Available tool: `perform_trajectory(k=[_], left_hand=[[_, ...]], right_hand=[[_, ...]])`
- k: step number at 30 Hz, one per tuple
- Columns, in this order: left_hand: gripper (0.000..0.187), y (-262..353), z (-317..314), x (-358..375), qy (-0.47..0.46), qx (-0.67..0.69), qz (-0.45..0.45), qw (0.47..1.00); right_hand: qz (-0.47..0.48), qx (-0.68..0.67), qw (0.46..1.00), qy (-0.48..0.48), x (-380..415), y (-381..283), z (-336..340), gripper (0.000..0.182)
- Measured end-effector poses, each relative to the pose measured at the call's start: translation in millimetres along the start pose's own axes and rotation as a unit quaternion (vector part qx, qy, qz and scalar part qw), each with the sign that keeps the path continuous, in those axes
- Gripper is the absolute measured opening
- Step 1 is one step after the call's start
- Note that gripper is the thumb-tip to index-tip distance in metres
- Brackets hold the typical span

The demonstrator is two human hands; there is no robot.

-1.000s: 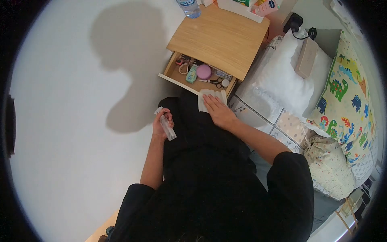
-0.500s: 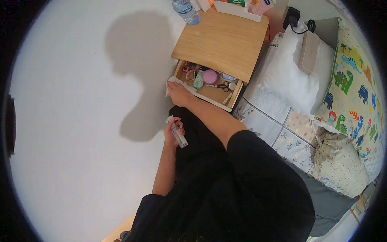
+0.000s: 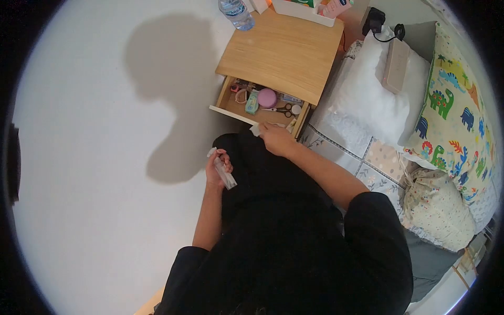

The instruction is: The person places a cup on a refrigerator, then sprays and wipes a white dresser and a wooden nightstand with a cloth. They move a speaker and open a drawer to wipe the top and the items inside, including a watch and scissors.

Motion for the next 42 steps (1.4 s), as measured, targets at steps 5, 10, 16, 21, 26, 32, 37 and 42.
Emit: perform_trajectory(k=[5,10,16,21,26,32,37,42], left_hand=[[0.03,1,-3,3,0.011,-0.004,0.002,1.0],[0.029,-2,-4,3,0.016,-0.017,0.014,1.0],[0.029,-4,-2,1,0.029,-0.029,0.016,0.999],[0.029,-4,-3,2,0.022,-0.014,0.021,0.999],[0.029,-1,0,5,0.039,-0.009,0.014,0.999],[0.03,1,1,1,0.003,0.001,-0.002,1.0],[0.03,-4,6,0,0.003,0.009,0.001,1.0],[0.03,-3,6,2,0.01,-0.01,-0.008,1.0]], right_hand=[[-0.049,0.02,0.998,0.043,52,6,18,0.039],[-0.098,-0.027,0.993,0.055,24,-14,26,0.037],[-0.108,-0.059,0.992,0.006,-81,-14,-24,0.028],[-0.081,-0.084,0.993,0.005,-95,-17,-32,0.03],[-0.08,0.026,0.995,-0.046,-26,5,-14,0.032],[-0.07,-0.049,0.99,0.115,49,8,16,0.034],[-0.007,0.027,0.992,0.121,3,-16,-3,0.039],[0.033,0.022,0.982,0.184,-84,-38,-45,0.044]])
Point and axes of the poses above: each hand's wrist, its own x-axis away from the middle knuckle, its own z-axis out of the back of the hand, y = z × x, the point moved 5 cm from there along -x, towards the middle knuckle, and after that the axes turned 5 degrees about x, right-handed, at the moved point
